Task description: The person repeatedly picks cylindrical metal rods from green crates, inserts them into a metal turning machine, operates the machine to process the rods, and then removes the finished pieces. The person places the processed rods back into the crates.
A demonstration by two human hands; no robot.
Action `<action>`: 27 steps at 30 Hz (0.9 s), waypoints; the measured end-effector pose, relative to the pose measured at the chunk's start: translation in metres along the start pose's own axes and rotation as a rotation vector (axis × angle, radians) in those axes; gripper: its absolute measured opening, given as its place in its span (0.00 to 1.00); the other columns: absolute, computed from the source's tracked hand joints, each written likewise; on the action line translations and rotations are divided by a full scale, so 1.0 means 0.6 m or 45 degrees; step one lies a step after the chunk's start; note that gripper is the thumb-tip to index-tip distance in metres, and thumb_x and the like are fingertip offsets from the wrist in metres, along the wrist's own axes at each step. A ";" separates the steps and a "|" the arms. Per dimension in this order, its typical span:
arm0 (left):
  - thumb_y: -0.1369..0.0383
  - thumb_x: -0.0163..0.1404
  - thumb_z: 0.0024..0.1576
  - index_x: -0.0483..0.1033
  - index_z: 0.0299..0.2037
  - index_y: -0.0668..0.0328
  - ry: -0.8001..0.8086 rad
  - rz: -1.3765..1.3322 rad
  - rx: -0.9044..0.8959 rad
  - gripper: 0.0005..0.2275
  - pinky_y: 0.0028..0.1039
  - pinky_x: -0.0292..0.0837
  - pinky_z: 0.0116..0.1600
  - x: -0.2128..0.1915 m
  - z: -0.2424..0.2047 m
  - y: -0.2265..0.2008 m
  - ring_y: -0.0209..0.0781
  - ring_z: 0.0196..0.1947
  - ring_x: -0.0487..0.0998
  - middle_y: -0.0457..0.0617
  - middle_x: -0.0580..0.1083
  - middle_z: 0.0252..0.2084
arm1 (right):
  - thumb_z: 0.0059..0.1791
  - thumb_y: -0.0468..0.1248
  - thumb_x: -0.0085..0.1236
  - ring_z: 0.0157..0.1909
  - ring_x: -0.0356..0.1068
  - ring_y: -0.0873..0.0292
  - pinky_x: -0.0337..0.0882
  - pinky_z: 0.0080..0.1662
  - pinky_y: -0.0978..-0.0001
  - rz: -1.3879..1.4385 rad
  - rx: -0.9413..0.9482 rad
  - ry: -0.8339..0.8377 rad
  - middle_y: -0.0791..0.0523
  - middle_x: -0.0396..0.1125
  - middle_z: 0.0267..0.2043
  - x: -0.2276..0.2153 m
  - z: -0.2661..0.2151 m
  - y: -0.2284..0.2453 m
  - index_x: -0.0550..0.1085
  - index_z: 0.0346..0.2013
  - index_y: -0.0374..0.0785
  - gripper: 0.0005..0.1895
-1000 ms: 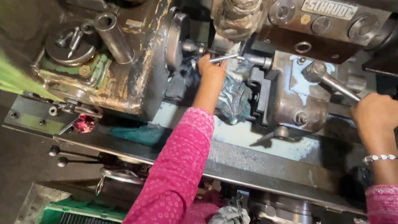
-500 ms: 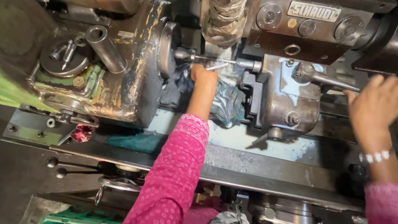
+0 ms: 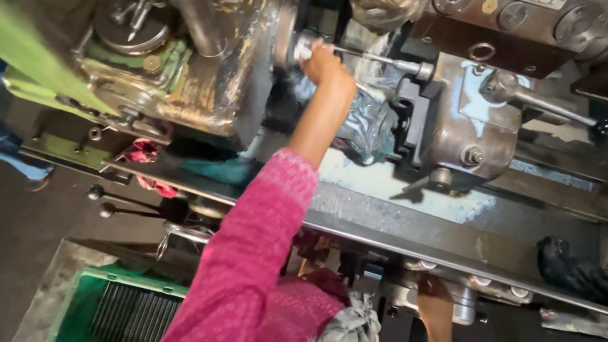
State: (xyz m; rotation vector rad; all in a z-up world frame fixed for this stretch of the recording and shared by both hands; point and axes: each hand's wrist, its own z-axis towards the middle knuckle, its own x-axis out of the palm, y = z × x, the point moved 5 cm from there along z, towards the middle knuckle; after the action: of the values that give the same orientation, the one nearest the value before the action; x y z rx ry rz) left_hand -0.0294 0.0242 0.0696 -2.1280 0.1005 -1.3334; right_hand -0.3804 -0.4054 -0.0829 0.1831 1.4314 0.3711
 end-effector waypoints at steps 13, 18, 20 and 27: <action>0.65 0.57 0.61 0.76 0.46 0.67 -0.224 1.337 0.605 0.12 0.27 0.73 0.46 -0.443 -0.581 -0.432 0.36 0.38 0.75 0.48 0.78 0.39 | 0.50 0.37 0.45 0.56 0.71 0.39 0.68 0.60 0.46 -0.456 -0.378 -0.038 0.45 0.70 0.53 0.043 0.110 0.104 0.73 0.50 0.39 0.16; 0.69 0.61 0.53 0.76 0.38 0.64 -0.155 1.170 0.180 0.09 0.29 0.71 0.35 -0.558 -0.631 -0.284 0.34 0.30 0.74 0.45 0.76 0.30 | 0.51 0.36 0.44 0.43 0.65 0.47 0.65 0.47 0.54 0.704 -0.457 0.773 0.49 0.67 0.44 0.171 0.016 0.374 0.73 0.48 0.40 0.14; 0.68 0.61 0.54 0.75 0.35 0.64 -0.095 1.058 0.277 0.08 0.28 0.69 0.32 -0.560 -0.641 -0.243 0.31 0.27 0.71 0.44 0.74 0.27 | 0.52 0.38 0.43 0.36 0.61 0.52 0.61 0.40 0.59 1.224 -0.091 1.126 0.51 0.65 0.39 0.195 -0.020 0.471 0.72 0.46 0.41 0.12; 0.61 0.62 0.56 0.77 0.33 0.62 -0.265 1.361 0.606 0.12 0.33 0.71 0.32 -0.561 -0.699 -0.293 0.42 0.25 0.72 0.52 0.73 0.25 | 0.57 0.45 0.43 0.11 0.46 0.70 0.48 0.17 0.74 1.731 0.450 1.616 0.61 0.58 0.18 0.142 -0.075 0.620 0.70 0.36 0.43 0.13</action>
State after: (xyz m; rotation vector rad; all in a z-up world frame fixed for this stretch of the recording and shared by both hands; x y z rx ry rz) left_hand -0.5879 0.0987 0.0240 -1.4028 0.6553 -0.4287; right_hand -0.4684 -0.0336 -0.0407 1.4393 2.4356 1.5230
